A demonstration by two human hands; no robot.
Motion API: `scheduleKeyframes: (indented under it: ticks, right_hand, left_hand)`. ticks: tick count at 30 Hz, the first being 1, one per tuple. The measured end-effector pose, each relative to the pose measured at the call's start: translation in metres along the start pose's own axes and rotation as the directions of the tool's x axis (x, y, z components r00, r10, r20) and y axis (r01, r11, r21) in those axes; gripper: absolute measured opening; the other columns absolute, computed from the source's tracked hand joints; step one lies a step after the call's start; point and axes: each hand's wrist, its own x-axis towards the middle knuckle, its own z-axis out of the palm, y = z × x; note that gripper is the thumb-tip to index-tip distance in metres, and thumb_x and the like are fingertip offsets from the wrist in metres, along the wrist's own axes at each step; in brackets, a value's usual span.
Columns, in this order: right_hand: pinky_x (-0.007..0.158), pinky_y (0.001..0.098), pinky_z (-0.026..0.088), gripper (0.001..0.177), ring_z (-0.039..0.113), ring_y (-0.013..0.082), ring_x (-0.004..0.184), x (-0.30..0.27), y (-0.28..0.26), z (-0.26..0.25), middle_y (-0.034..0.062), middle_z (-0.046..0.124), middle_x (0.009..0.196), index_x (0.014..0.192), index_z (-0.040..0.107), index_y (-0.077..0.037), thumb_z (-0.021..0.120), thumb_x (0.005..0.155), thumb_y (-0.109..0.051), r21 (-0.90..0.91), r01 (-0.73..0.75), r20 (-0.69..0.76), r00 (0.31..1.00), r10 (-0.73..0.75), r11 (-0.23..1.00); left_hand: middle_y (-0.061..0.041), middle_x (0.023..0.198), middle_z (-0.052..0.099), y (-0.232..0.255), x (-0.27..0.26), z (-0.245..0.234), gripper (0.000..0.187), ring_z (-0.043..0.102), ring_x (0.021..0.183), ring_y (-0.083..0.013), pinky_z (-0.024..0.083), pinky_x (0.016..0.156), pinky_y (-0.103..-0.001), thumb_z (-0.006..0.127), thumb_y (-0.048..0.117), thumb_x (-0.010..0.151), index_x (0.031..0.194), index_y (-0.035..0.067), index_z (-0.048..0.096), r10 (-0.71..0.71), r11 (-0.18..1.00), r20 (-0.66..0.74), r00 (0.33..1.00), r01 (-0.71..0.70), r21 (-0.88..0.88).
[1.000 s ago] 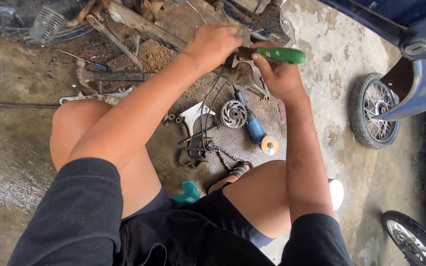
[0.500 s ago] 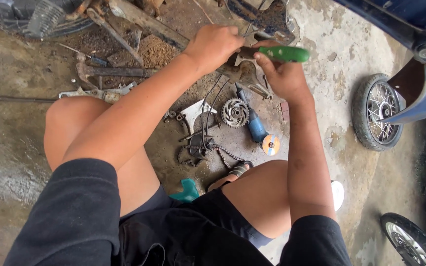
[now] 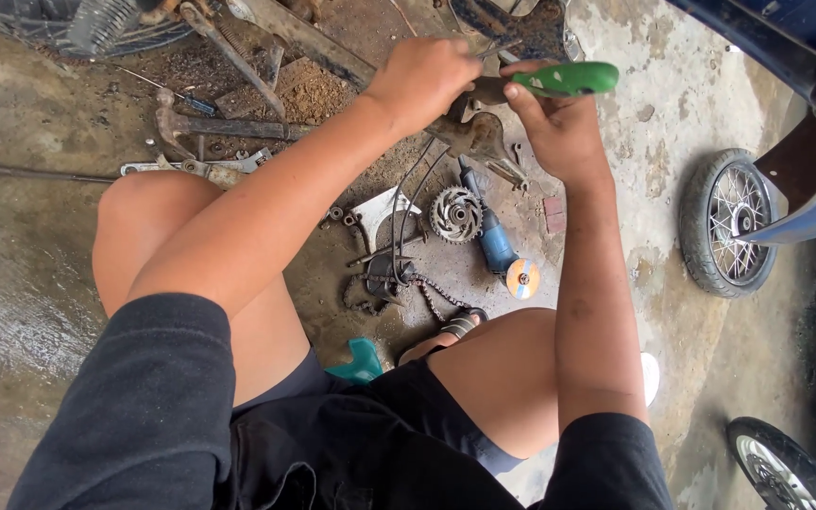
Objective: The person sits on the floor and uses a green-handled scraper to clean a metal part of a motorcycle. They repeatedly scrape the surface, remove debris, and inspect the part while surrounded by tools and motorcycle components.
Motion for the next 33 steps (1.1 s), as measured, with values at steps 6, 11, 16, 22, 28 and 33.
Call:
scheduleKeyframes:
  ticks: [6,11,16,22,28,33]
  right_hand:
    - [0.061,0.0226,0.046,0.029,0.054,0.0094,0.068,-0.008,0.002,0.002,0.0012,0.060,0.078,0.114,0.068,-0.005,0.056,0.114,-0.031,0.007,-0.118,0.040,0.992,0.118,0.993]
    - [0.070,0.0284,0.054,0.026,0.061,0.0152,0.080,-0.002,-0.008,-0.001,0.0063,0.067,0.092,0.121,0.067,0.001,0.057,0.114,-0.022,-0.072,-0.064,0.059,0.996,0.068,0.995]
    - [0.096,0.0426,0.066,0.022,0.072,0.0243,0.101,0.009,-0.003,0.007,0.0132,0.071,0.104,0.117,0.065,0.000,0.055,0.114,-0.019,0.005,0.000,0.023,1.000,0.000,1.000]
    - [0.076,0.0324,0.067,0.034,0.067,0.0137,0.086,0.015,0.000,0.001,0.0024,0.064,0.087,0.108,0.068,-0.002,0.053,0.115,-0.032,-0.083,-0.093,0.053,0.994,0.098,0.992]
    - [0.068,0.0289,0.045,0.025,0.047,0.0110,0.078,0.020,0.002,0.005,-0.0017,0.048,0.082,0.100,0.053,-0.009,0.054,0.117,-0.026,-0.115,-0.061,0.040,0.997,0.066,0.992]
    - [0.058,0.0294,0.021,0.048,0.027,0.0092,0.063,0.023,0.000,0.007,-0.0056,0.028,0.068,0.075,0.035,-0.017,0.052,0.118,-0.031,-0.174,-0.037,0.088,0.995,0.053,0.984]
  left_hand:
    - [-0.009,0.081,0.067,0.004,-0.012,0.006,0.018,0.068,0.068,-0.0212,0.066,0.061,-0.031,0.068,0.015,0.105,0.090,0.003,0.070,0.023,0.995,0.036,0.999,-0.019,-0.102]
    - [-0.008,0.082,0.069,-0.003,-0.008,0.017,0.011,0.069,0.068,-0.0247,0.061,0.049,-0.038,0.074,0.018,0.097,0.097,0.008,0.075,0.055,0.998,-0.035,0.998,-0.057,-0.040]
    - [-0.008,0.079,0.068,-0.005,-0.007,0.003,0.012,0.069,0.063,-0.0207,0.064,0.051,-0.031,0.071,0.012,0.101,0.091,0.004,0.072,0.008,0.998,-0.054,0.998,-0.011,-0.056]
    - [-0.006,0.074,0.067,-0.016,-0.005,0.013,0.019,0.069,0.069,-0.0259,0.059,0.052,-0.043,0.077,0.018,0.097,0.083,0.010,0.068,0.018,0.990,-0.024,1.000,-0.021,-0.142]
    - [-0.007,0.078,0.068,-0.023,-0.006,0.017,0.012,0.068,0.071,-0.0269,0.059,0.058,-0.044,0.077,0.016,0.095,0.087,0.009,0.071,-0.009,0.985,-0.103,0.995,-0.009,-0.172]
    - [-0.007,0.080,0.075,-0.015,-0.014,0.007,0.006,0.074,0.075,-0.0229,0.066,0.073,-0.038,0.073,0.010,0.097,0.091,0.009,0.072,-0.046,0.960,0.008,0.999,0.046,-0.277]
